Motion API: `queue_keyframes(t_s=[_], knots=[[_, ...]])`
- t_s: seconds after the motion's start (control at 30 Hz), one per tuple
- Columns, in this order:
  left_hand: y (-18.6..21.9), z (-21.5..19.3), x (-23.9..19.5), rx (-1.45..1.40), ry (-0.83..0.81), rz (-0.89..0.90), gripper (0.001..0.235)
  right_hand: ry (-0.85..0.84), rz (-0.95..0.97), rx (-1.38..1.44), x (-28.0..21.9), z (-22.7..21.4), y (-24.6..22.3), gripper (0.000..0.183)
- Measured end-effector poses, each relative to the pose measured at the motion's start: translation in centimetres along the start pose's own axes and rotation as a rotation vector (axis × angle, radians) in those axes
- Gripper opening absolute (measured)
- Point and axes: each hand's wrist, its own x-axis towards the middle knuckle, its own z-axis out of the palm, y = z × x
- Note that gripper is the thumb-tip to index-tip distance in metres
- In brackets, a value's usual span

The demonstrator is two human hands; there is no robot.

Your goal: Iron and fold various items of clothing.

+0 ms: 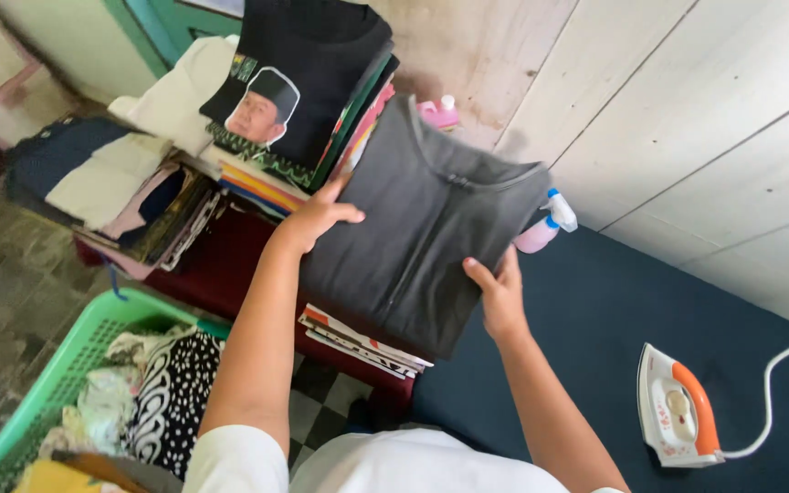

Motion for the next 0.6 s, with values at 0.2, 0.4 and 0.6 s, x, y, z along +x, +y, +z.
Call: queue_keyframes(t_s=[0.2, 0.4, 0.6], knots=[[-13.2, -3.6, 2.0, -0.017, 0.025, -0.309, 0.1, 0.11, 0.36, -0.263, 1.0, -2.2, 6.4, 0.057], [-9.2, -1.5, 0.0, -0.09, -0.034, -0.129, 0.093, 0.153, 0.364, -0.27, 1.0, -1.2, 5.4, 0.06], [-8.1, 1.9, -1.8, 0.815, 0.36, 0.267, 0.086, 0.202, 0.363, -0.409, 1.5, -2.1, 5.7, 0.071]])
